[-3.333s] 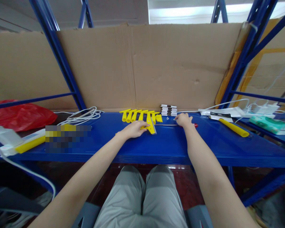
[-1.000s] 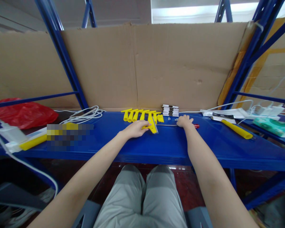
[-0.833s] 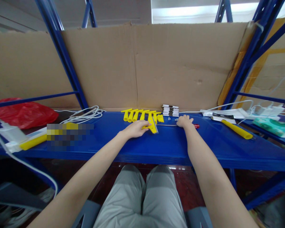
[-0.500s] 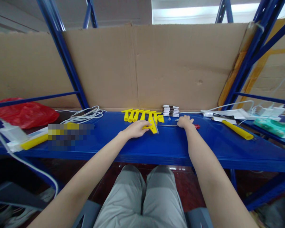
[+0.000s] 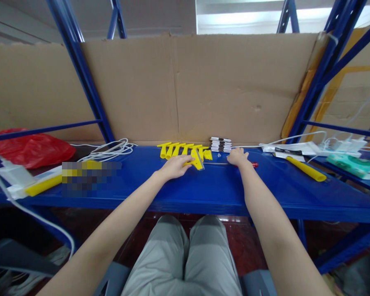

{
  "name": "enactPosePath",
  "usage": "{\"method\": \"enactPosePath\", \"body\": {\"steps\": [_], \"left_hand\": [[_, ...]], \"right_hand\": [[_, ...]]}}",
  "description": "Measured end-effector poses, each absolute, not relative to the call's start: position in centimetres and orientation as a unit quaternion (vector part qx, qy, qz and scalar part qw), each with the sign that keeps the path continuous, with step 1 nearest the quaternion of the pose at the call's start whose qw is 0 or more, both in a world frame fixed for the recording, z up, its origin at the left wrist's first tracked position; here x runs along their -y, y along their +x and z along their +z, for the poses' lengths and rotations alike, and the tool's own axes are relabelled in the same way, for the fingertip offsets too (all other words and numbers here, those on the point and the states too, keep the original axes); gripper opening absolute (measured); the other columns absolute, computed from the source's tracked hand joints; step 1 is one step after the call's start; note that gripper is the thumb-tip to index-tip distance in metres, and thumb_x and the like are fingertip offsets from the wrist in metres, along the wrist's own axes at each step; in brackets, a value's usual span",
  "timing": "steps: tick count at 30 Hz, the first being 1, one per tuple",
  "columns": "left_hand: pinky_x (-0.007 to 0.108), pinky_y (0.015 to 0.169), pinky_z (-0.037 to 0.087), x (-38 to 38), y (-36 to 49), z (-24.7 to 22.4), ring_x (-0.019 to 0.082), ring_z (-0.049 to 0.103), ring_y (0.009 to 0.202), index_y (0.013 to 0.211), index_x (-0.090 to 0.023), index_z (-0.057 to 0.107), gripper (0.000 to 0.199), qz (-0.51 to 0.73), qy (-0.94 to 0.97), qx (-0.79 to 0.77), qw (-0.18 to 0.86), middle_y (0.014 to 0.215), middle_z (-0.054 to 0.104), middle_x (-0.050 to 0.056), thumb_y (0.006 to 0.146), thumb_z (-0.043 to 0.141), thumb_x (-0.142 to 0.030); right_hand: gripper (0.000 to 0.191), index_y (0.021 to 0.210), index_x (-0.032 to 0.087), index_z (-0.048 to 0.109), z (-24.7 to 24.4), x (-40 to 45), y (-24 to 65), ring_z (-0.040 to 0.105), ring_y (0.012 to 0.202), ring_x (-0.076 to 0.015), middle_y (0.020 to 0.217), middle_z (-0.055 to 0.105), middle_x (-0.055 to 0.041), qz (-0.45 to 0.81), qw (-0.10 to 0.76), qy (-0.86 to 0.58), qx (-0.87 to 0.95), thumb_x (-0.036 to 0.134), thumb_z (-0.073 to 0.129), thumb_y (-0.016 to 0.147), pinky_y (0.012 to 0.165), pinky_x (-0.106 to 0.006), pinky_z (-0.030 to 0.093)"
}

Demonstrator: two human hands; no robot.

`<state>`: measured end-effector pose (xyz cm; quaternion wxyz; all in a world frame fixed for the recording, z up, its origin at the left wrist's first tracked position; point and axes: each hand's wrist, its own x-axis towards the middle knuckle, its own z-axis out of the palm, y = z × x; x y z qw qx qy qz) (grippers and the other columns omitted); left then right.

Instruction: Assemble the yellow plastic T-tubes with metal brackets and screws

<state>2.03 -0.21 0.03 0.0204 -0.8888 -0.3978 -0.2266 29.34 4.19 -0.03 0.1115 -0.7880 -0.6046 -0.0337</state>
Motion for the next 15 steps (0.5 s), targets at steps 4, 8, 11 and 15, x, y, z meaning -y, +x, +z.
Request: {"method": "enactPosePath", "body": {"steps": [4, 8, 11, 15], "left_hand": [[0.043, 0.097, 0.044, 0.1, 1.9, -0.1, 0.028, 0.059, 0.113, 0.115, -0.023, 0.064, 0.030, -0.264, -0.875, 0.406, 0.013, 0.119, 0.066, 0.010, 0.087, 0.054, -0.019], [0.043, 0.099, 0.044, -0.7, 1.8, -0.2, 0.027, 0.061, 0.112, 0.105, -0.023, 0.067, 0.026, -0.368, -0.846, 0.384, -0.044, 0.116, 0.068, 0.009, 0.082, 0.059, -0.013], [0.038, 0.095, 0.046, -1.6, 1.6, -0.1, 0.024, 0.064, 0.106, 0.095, -0.019, 0.067, 0.021, -0.487, -0.792, 0.339, -0.141, 0.110, 0.070, 0.009, 0.077, 0.065, -0.010], [0.026, 0.062, 0.052, -2.1, 1.2, 0.9, 0.014, 0.066, 0.063, 0.087, -0.018, 0.058, 0.019, -0.587, -0.673, 0.277, -0.355, 0.086, 0.072, 0.005, 0.074, 0.071, -0.020]], "right_hand": [[0.035, 0.108, 0.011, 0.068, 0.2, -4.0, 28.8, 0.047, 0.120, -0.0355, 0.121, 0.056, -0.0220, -0.048, 0.157, -0.750, 0.641, 0.023, 0.049, 0.082, 0.097, -0.051, 0.038], [0.022, 0.087, 0.016, 0.070, 0.1, -4.6, 28.0, 0.054, 0.108, -0.0302, 0.109, 0.062, -0.0168, -0.063, 0.203, -0.697, 0.685, 0.021, 0.050, 0.081, 0.088, -0.041, 0.045], [0.017, 0.080, 0.016, 0.068, -0.3, -5.4, 27.6, 0.058, 0.097, -0.0255, 0.096, 0.064, -0.0136, -0.076, 0.254, -0.644, 0.717, 0.019, 0.051, 0.078, 0.086, -0.036, 0.044], [0.015, 0.072, 0.016, 0.063, -0.5, -5.9, 26.8, 0.058, 0.086, -0.0206, 0.082, 0.065, -0.0095, -0.059, 0.321, -0.545, 0.772, 0.016, 0.049, 0.076, 0.084, -0.032, 0.044]]}}
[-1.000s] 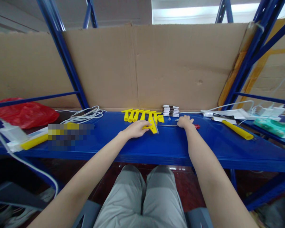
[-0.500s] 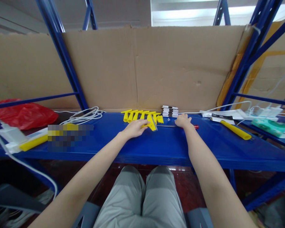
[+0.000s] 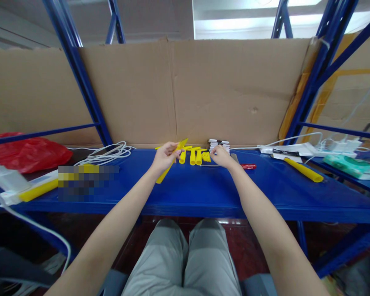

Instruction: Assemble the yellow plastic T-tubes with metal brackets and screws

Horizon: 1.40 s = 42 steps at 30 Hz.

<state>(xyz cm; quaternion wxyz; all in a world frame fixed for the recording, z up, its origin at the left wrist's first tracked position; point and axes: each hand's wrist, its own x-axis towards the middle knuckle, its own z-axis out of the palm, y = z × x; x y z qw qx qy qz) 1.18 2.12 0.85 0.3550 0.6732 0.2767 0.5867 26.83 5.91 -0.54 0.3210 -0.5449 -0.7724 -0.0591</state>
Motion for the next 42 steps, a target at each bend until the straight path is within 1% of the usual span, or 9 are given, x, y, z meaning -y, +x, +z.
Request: {"method": "enactPosePath", "body": {"steps": [2, 5, 9, 13, 18, 24, 30, 35, 42], "left_hand": [[0.021, 0.050, 0.047, -1.8, 1.0, 1.4, 0.011, 0.061, 0.051, 0.086, -0.019, 0.051, 0.026, 0.597, 0.615, -0.243, 0.454, 0.081, 0.072, 0.004, 0.073, 0.073, -0.023], [0.019, 0.045, 0.044, -1.3, 0.9, 2.0, 0.010, 0.060, 0.048, 0.084, -0.019, 0.045, 0.024, 0.589, 0.541, -0.236, 0.552, 0.076, 0.070, 0.003, 0.077, 0.068, -0.017], [0.018, 0.042, 0.043, -1.3, 1.1, 1.7, 0.011, 0.062, 0.048, 0.087, -0.017, 0.046, 0.015, 0.530, 0.487, -0.306, 0.623, 0.072, 0.065, 0.003, 0.083, 0.056, -0.006], [0.018, 0.043, 0.045, -2.2, 1.0, 0.7, 0.012, 0.065, 0.053, 0.094, -0.016, 0.048, 0.015, 0.449, 0.478, -0.364, 0.662, 0.070, 0.059, 0.001, 0.086, 0.049, -0.004], [0.020, 0.045, 0.046, -2.6, 0.8, 0.1, 0.012, 0.062, 0.052, 0.101, -0.018, 0.045, 0.017, 0.386, 0.508, -0.356, 0.682, 0.072, 0.058, 0.001, 0.088, 0.045, -0.006], [0.018, 0.041, 0.042, -1.5, 1.1, 0.7, 0.009, 0.056, 0.046, 0.095, -0.017, 0.045, 0.012, 0.370, 0.533, -0.345, 0.678, 0.069, 0.056, -0.001, 0.088, 0.046, -0.007], [0.018, 0.040, 0.041, -1.2, 1.3, 0.8, 0.009, 0.056, 0.046, 0.091, -0.017, 0.046, 0.012, 0.375, 0.538, -0.331, 0.678, 0.070, 0.056, 0.000, 0.087, 0.048, -0.007], [0.018, 0.039, 0.040, -1.3, 1.3, 0.7, 0.010, 0.056, 0.046, 0.088, -0.017, 0.047, 0.011, 0.373, 0.543, -0.328, 0.677, 0.066, 0.057, 0.001, 0.086, 0.048, -0.006], [0.019, 0.040, 0.041, -1.3, 1.4, 0.7, 0.011, 0.057, 0.047, 0.096, -0.014, 0.051, 0.015, 0.378, 0.544, -0.332, 0.671, 0.069, 0.058, 0.002, 0.086, 0.046, -0.005]], "right_hand": [[0.013, 0.070, 0.017, 0.061, -0.5, -5.8, 26.3, 0.058, 0.085, -0.0197, 0.082, 0.065, -0.0083, -0.039, 0.343, -0.520, 0.781, 0.016, 0.050, 0.076, 0.083, -0.032, 0.045], [0.009, 0.069, 0.019, 0.060, -0.5, -5.3, 25.5, 0.058, 0.084, -0.0195, 0.082, 0.065, -0.0067, -0.011, 0.364, -0.511, 0.779, 0.017, 0.053, 0.074, 0.082, -0.032, 0.045], [0.009, 0.068, 0.019, 0.059, -0.4, -4.5, 24.4, 0.059, 0.083, -0.0194, 0.081, 0.065, -0.0051, 0.034, 0.377, -0.520, 0.766, 0.016, 0.052, 0.073, 0.082, -0.031, 0.045], [0.009, 0.067, 0.019, 0.058, -0.2, -3.8, 23.5, 0.058, 0.086, -0.0191, 0.082, 0.064, -0.0044, 0.078, 0.379, -0.521, 0.761, 0.014, 0.053, 0.073, 0.085, -0.031, 0.044], [0.012, 0.060, 0.020, 0.055, -0.3, -3.6, 22.5, 0.057, 0.081, -0.0170, 0.076, 0.061, -0.0014, 0.147, 0.399, -0.467, 0.775, 0.013, 0.056, 0.071, 0.086, -0.032, 0.043], [0.008, 0.061, 0.019, 0.057, -0.4, -2.9, 21.6, 0.055, 0.077, -0.0148, 0.077, 0.061, 0.0000, 0.260, 0.416, -0.437, 0.754, 0.017, 0.059, 0.068, 0.079, -0.028, 0.043], [0.005, 0.063, 0.019, 0.058, -0.2, -2.4, 21.6, 0.052, 0.072, -0.0129, 0.074, 0.059, 0.0011, 0.342, 0.423, -0.426, 0.723, 0.022, 0.061, 0.065, 0.074, -0.026, 0.041], [0.007, 0.062, 0.019, 0.058, -0.1, -2.2, 21.6, 0.052, 0.073, -0.0131, 0.073, 0.059, 0.0010, 0.332, 0.419, -0.431, 0.727, 0.024, 0.062, 0.063, 0.074, -0.027, 0.041], [0.008, 0.060, 0.019, 0.059, 0.0, -2.2, 21.4, 0.053, 0.073, -0.0142, 0.074, 0.061, 0.0001, 0.295, 0.418, -0.446, 0.734, 0.026, 0.063, 0.062, 0.074, -0.027, 0.041]]}}
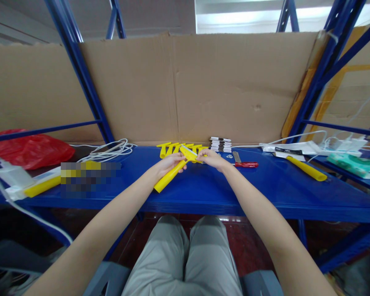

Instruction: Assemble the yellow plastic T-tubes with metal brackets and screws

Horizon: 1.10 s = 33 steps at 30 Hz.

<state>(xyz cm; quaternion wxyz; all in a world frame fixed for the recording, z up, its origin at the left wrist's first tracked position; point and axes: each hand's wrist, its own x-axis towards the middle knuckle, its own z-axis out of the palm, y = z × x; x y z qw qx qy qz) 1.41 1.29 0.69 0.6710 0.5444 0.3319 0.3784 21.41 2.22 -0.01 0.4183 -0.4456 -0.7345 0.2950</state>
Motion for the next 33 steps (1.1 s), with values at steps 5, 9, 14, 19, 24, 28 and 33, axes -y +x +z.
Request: {"method": "enactPosePath", "body": {"steps": [5, 9, 14, 19, 24, 28, 33], "left_hand": [[0.019, 0.040, 0.041, -1.4, 1.4, 0.6, 0.011, 0.058, 0.047, 0.094, -0.014, 0.050, 0.013, 0.381, 0.548, -0.328, 0.669, 0.069, 0.058, 0.002, 0.086, 0.047, -0.005], [0.018, 0.038, 0.040, -1.1, 1.5, 0.7, 0.010, 0.057, 0.045, 0.089, -0.015, 0.049, 0.012, 0.384, 0.548, -0.330, 0.666, 0.066, 0.057, 0.000, 0.086, 0.046, -0.004], [0.017, 0.038, 0.040, -1.0, 1.5, 0.7, 0.009, 0.057, 0.045, 0.087, -0.015, 0.050, 0.009, 0.380, 0.551, -0.332, 0.665, 0.063, 0.056, -0.001, 0.087, 0.049, -0.006], [0.018, 0.038, 0.041, -1.1, 1.4, 0.6, 0.009, 0.057, 0.046, 0.089, -0.014, 0.050, 0.009, 0.377, 0.555, -0.320, 0.669, 0.069, 0.059, 0.002, 0.086, 0.049, -0.006], [0.018, 0.039, 0.041, -1.2, 1.5, 0.6, 0.009, 0.056, 0.046, 0.090, -0.015, 0.050, 0.011, 0.381, 0.554, -0.334, 0.660, 0.068, 0.057, 0.001, 0.086, 0.046, -0.005], [0.018, 0.038, 0.040, -1.3, 1.5, 0.6, 0.010, 0.056, 0.045, 0.087, -0.015, 0.049, 0.011, 0.377, 0.551, -0.334, 0.666, 0.066, 0.057, 0.001, 0.087, 0.045, -0.005], [0.018, 0.038, 0.041, -1.4, 1.4, 0.4, 0.010, 0.057, 0.046, 0.087, -0.015, 0.049, 0.010, 0.382, 0.544, -0.332, 0.669, 0.068, 0.059, 0.002, 0.086, 0.049, -0.005]], "right_hand": [[0.006, 0.061, 0.019, 0.061, 0.2, -1.9, 21.1, 0.052, 0.069, -0.0136, 0.069, 0.061, 0.0004, 0.300, 0.406, -0.458, 0.732, 0.024, 0.062, 0.062, 0.069, -0.026, 0.039], [0.004, 0.061, 0.018, 0.062, 0.4, -1.7, 20.8, 0.049, 0.064, -0.0123, 0.065, 0.060, 0.0012, 0.313, 0.398, -0.493, 0.707, 0.022, 0.061, 0.062, 0.064, -0.025, 0.037], [0.004, 0.061, 0.017, 0.062, 0.4, -1.7, 20.7, 0.047, 0.062, -0.0118, 0.063, 0.059, 0.0017, 0.315, 0.400, -0.497, 0.702, 0.021, 0.061, 0.063, 0.061, -0.025, 0.035], [0.006, 0.061, 0.017, 0.061, 0.2, -1.8, 20.8, 0.046, 0.060, -0.0115, 0.061, 0.057, 0.0022, 0.312, 0.401, -0.493, 0.706, 0.023, 0.060, 0.063, 0.059, -0.024, 0.034], [0.006, 0.061, 0.017, 0.059, 0.1, -1.9, 20.7, 0.046, 0.058, -0.0107, 0.060, 0.057, 0.0024, 0.303, 0.399, -0.504, 0.704, 0.022, 0.061, 0.064, 0.059, -0.024, 0.034], [0.005, 0.063, 0.018, 0.058, 0.1, -1.7, 20.6, 0.051, 0.062, -0.0110, 0.065, 0.060, 0.0021, 0.294, 0.420, -0.506, 0.694, 0.017, 0.062, 0.063, 0.062, -0.023, 0.037], [0.015, 0.068, 0.019, 0.051, 0.3, -1.2, 20.3, 0.057, 0.061, -0.0111, 0.064, 0.060, 0.0021, 0.376, 0.433, -0.489, 0.658, 0.014, 0.065, 0.066, 0.055, -0.021, 0.036]]}}
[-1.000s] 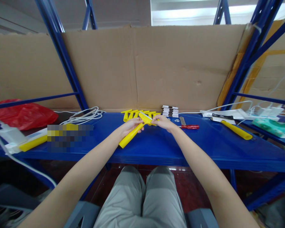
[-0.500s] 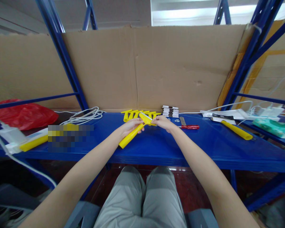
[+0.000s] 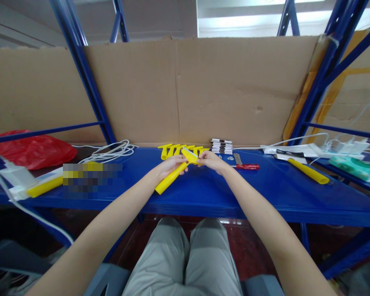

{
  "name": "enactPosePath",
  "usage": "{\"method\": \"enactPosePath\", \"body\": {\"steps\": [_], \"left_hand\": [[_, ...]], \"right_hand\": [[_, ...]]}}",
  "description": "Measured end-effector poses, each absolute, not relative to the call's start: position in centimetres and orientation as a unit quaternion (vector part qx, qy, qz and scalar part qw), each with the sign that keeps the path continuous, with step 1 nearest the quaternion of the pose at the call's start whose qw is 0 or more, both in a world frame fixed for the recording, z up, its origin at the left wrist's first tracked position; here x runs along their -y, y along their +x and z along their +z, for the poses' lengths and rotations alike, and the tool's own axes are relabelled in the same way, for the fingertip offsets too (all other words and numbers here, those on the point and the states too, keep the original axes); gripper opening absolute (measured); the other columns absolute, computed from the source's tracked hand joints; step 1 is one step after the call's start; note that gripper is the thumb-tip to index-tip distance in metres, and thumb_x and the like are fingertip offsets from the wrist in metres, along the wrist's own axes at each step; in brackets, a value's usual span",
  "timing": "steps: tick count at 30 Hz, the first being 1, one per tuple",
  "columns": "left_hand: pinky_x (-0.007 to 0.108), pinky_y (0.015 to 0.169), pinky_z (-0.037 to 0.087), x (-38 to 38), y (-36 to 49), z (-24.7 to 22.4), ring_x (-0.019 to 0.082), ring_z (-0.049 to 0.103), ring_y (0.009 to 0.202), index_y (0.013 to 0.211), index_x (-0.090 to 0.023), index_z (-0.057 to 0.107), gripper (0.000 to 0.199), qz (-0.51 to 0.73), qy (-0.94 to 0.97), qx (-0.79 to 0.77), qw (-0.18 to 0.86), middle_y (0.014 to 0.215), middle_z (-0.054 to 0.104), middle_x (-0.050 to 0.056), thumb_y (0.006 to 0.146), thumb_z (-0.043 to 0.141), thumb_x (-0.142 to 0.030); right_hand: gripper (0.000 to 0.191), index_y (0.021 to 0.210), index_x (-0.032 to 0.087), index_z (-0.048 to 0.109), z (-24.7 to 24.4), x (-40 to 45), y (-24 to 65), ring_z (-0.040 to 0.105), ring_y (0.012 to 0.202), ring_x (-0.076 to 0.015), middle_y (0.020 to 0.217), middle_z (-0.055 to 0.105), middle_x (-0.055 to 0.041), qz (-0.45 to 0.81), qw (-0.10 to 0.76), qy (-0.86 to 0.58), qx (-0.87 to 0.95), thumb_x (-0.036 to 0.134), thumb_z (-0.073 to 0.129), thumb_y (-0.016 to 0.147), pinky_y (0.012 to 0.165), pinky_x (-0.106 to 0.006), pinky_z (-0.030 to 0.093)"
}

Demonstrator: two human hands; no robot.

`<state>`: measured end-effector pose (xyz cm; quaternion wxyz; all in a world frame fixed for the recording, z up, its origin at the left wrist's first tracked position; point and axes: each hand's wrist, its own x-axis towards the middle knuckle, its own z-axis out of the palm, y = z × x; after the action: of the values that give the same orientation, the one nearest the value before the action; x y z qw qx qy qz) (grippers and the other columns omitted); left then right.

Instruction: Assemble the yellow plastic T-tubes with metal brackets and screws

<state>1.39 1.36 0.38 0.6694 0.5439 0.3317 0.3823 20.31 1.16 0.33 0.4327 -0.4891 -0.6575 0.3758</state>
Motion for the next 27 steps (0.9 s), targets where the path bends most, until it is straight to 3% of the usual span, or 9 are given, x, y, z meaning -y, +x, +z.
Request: {"method": "enactPosePath", "body": {"steps": [7, 15, 27], "left_hand": [[0.017, 0.038, 0.041, -0.9, 1.8, 0.8, 0.009, 0.058, 0.045, 0.091, -0.013, 0.051, 0.011, 0.376, 0.540, -0.374, 0.654, 0.063, 0.060, 0.001, 0.090, 0.043, -0.006], [0.013, 0.037, 0.040, -1.0, 2.2, 0.4, 0.007, 0.055, 0.042, 0.093, -0.011, 0.057, 0.012, 0.373, 0.565, -0.416, 0.607, 0.057, 0.061, -0.001, 0.083, 0.058, -0.004], [0.018, 0.042, 0.044, -1.9, 2.0, -0.1, 0.010, 0.055, 0.041, 0.092, -0.009, 0.061, 0.013, 0.366, 0.571, -0.414, 0.607, 0.054, 0.061, 0.002, 0.080, 0.058, -0.004]], "right_hand": [[0.022, 0.073, 0.019, 0.048, 0.2, -1.0, 20.3, 0.061, 0.057, -0.0101, 0.063, 0.059, 0.0037, 0.437, 0.442, -0.469, 0.628, 0.010, 0.068, 0.066, 0.050, -0.019, 0.035], [0.024, 0.071, 0.019, 0.047, -0.3, -1.4, 20.0, 0.059, 0.056, -0.0095, 0.062, 0.057, 0.0057, 0.446, 0.447, -0.444, 0.636, 0.009, 0.068, 0.063, 0.051, -0.020, 0.035], [0.024, 0.081, 0.020, 0.051, -0.2, -1.3, 20.1, 0.059, 0.059, -0.0095, 0.071, 0.061, 0.0035, 0.460, 0.433, -0.434, 0.642, 0.012, 0.068, 0.067, 0.052, -0.021, 0.039]]}}
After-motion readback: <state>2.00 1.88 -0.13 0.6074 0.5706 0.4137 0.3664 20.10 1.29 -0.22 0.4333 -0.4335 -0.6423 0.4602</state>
